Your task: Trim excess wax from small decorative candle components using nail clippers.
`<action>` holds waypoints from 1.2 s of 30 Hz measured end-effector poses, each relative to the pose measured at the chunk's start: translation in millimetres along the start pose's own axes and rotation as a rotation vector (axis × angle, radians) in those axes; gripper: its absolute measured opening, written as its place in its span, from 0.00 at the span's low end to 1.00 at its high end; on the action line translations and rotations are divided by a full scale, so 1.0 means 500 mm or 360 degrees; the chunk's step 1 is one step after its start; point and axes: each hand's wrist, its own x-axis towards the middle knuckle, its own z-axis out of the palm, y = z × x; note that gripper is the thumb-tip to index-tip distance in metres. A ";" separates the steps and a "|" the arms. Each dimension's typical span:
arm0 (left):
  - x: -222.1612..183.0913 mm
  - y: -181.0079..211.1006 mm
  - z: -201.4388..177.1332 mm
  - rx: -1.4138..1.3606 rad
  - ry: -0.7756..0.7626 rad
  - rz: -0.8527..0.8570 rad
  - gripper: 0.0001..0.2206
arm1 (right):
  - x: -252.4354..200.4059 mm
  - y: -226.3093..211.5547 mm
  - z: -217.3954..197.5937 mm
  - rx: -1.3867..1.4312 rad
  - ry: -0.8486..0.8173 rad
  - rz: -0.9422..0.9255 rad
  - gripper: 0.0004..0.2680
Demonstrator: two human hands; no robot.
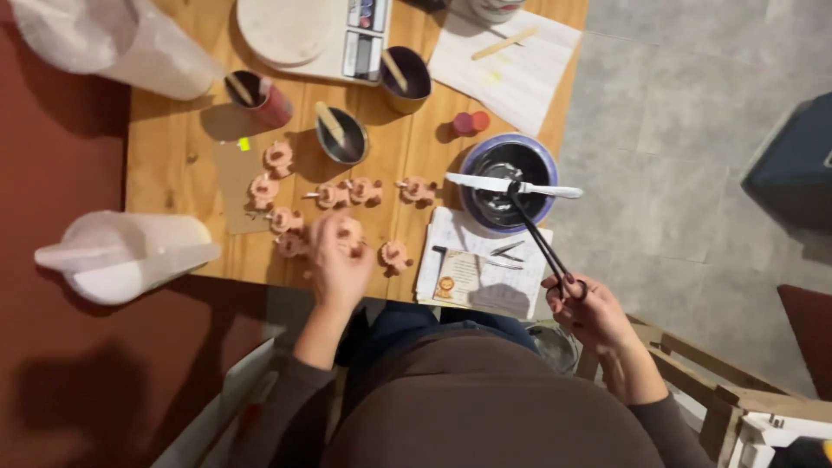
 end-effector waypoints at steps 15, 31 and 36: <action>0.024 -0.092 0.032 0.0521 0.0380 0.0016 0.32 | -0.017 -0.012 0.042 -0.0167 0.0032 -0.0044 0.14; 0.094 -0.080 -0.017 0.0698 0.0255 0.0251 0.38 | -0.036 -0.004 0.036 -0.0125 0.0097 -0.0060 0.15; 0.132 -0.108 -0.019 0.0687 -0.0027 0.0197 0.42 | -0.040 0.005 0.028 -0.0152 0.0136 -0.0083 0.15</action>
